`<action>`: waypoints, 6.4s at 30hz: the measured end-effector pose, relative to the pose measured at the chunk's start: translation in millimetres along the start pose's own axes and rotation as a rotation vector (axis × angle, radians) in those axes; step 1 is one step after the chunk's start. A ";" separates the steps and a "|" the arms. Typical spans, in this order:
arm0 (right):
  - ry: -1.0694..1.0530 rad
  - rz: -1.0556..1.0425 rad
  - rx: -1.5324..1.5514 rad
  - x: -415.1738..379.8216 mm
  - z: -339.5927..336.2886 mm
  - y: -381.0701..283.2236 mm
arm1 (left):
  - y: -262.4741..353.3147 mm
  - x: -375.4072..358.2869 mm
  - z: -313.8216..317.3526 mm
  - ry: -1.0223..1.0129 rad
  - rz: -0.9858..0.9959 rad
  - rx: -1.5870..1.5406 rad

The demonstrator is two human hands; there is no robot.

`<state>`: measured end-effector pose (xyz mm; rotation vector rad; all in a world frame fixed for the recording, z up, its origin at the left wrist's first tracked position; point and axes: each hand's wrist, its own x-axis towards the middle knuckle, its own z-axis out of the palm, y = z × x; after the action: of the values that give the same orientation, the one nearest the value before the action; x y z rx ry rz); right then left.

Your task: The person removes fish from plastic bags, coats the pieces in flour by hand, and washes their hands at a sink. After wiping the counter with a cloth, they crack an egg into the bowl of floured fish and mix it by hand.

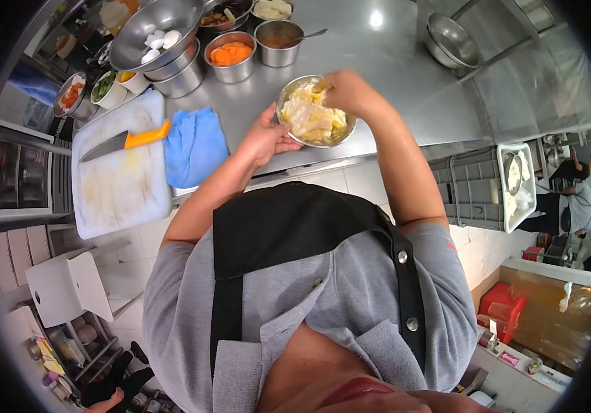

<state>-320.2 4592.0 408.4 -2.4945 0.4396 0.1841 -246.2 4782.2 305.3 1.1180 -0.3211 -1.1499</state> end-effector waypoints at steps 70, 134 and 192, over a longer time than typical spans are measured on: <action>-0.428 -0.004 -0.357 21.2 -20.6 -16.7 | 13.2 10.5 -14.9 0.102 -0.009 0.168; -0.034 -0.068 0.492 -0.5 -5.4 0.5 | -5.3 -2.7 6.1 0.147 0.057 -0.159; 0.096 -0.053 0.142 7.1 7.7 15.9 | 30.9 9.2 -23.1 0.115 -0.065 0.165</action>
<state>-319.4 4582.3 392.1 -2.3791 0.4101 0.0117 -208.6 4786.1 317.3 1.3426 -0.2963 -1.1259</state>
